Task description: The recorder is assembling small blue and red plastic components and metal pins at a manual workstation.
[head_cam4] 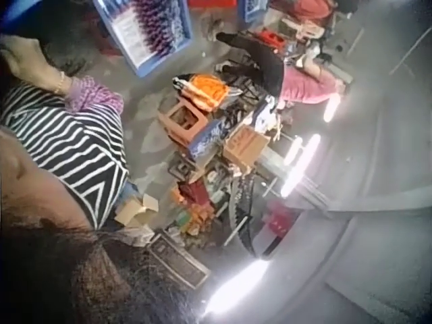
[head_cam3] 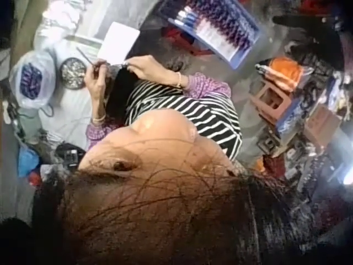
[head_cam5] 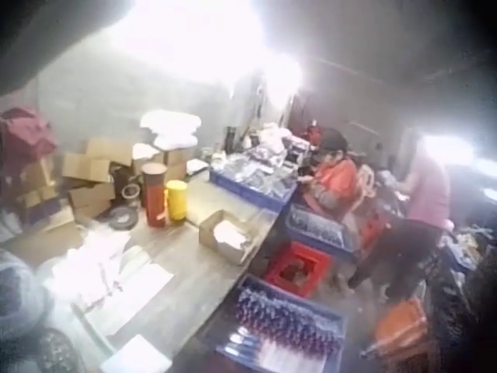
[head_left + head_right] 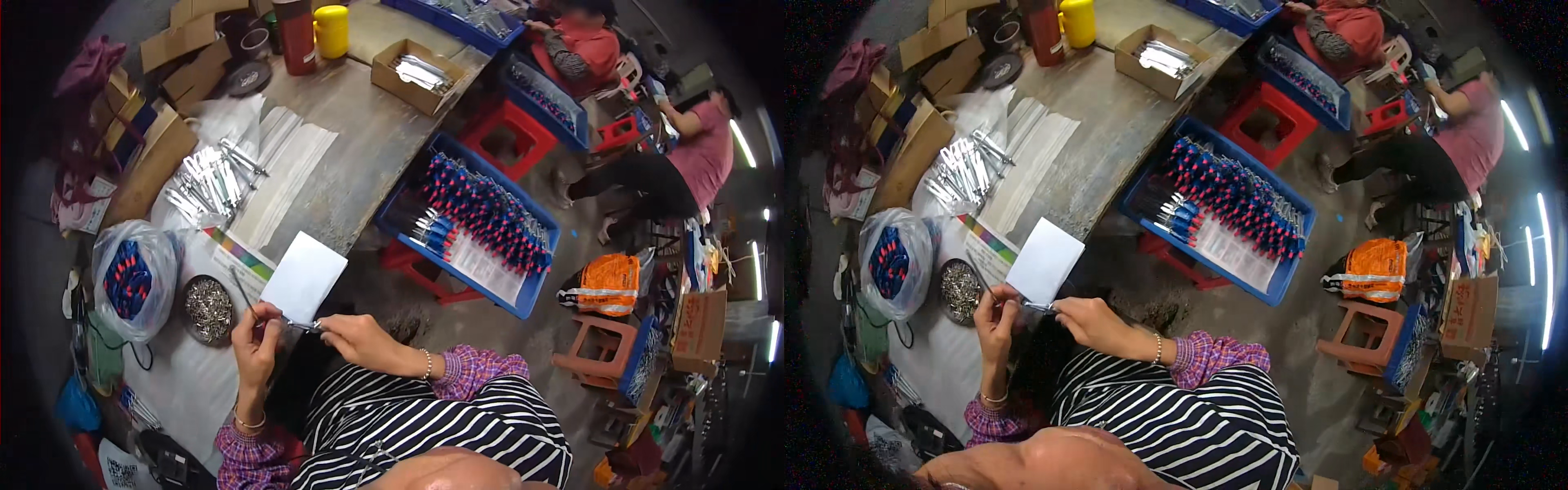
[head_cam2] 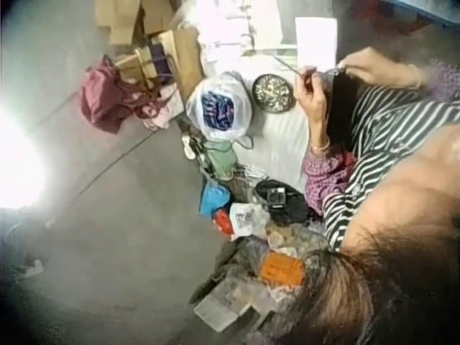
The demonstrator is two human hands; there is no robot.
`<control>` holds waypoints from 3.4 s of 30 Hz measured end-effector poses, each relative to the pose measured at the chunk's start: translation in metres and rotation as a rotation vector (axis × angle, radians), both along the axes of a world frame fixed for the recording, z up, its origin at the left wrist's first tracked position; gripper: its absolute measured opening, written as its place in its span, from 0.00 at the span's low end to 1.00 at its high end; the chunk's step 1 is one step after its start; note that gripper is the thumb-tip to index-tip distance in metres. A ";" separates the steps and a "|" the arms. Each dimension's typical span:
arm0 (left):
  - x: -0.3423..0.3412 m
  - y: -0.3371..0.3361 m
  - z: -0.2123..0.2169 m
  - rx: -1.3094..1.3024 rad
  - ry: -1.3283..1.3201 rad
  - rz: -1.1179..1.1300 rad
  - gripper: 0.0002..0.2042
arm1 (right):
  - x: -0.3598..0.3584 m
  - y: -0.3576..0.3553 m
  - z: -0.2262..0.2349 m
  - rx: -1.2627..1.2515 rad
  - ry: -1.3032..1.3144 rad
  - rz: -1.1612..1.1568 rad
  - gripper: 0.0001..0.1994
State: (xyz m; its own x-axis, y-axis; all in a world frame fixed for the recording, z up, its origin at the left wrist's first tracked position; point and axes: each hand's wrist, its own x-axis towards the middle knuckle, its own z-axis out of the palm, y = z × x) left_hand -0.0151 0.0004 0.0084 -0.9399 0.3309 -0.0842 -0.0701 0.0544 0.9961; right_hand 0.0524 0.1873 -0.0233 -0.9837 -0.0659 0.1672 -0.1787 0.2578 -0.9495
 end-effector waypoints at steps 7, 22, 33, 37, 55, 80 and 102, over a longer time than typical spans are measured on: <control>0.017 -0.009 0.005 -0.068 -0.172 -0.053 0.05 | 0.012 -0.009 -0.001 0.106 0.126 0.063 0.11; 0.039 -0.026 -0.002 -0.222 -0.005 -0.154 0.03 | 0.028 -0.016 0.006 0.134 -0.081 0.215 0.13; 0.029 -0.036 -0.005 -0.081 -0.196 -0.238 0.07 | 0.021 -0.017 -0.002 -0.655 -0.934 0.451 0.07; 0.021 -0.036 0.004 0.000 -0.407 -0.236 0.11 | 0.019 -0.016 -0.005 -0.653 -0.898 0.428 0.07; 0.014 -0.035 0.000 -0.098 -0.164 -0.311 0.09 | 0.012 -0.018 -0.006 -0.707 -0.956 0.436 0.11; -0.043 -0.182 0.042 -0.793 0.455 0.456 0.12 | -0.162 -0.103 0.073 0.366 0.397 0.641 0.04; -0.052 -0.177 0.036 -0.655 0.529 0.273 0.17 | -0.229 -0.141 0.057 0.617 0.627 0.737 0.02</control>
State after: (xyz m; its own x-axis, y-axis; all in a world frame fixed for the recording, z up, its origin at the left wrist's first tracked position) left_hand -0.0670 -0.1766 0.0445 -0.9484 0.1275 0.2902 0.2975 0.6743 0.6759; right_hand -0.1765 0.0466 0.0333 -0.4268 -0.8324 0.3535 -0.8764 0.2843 -0.3886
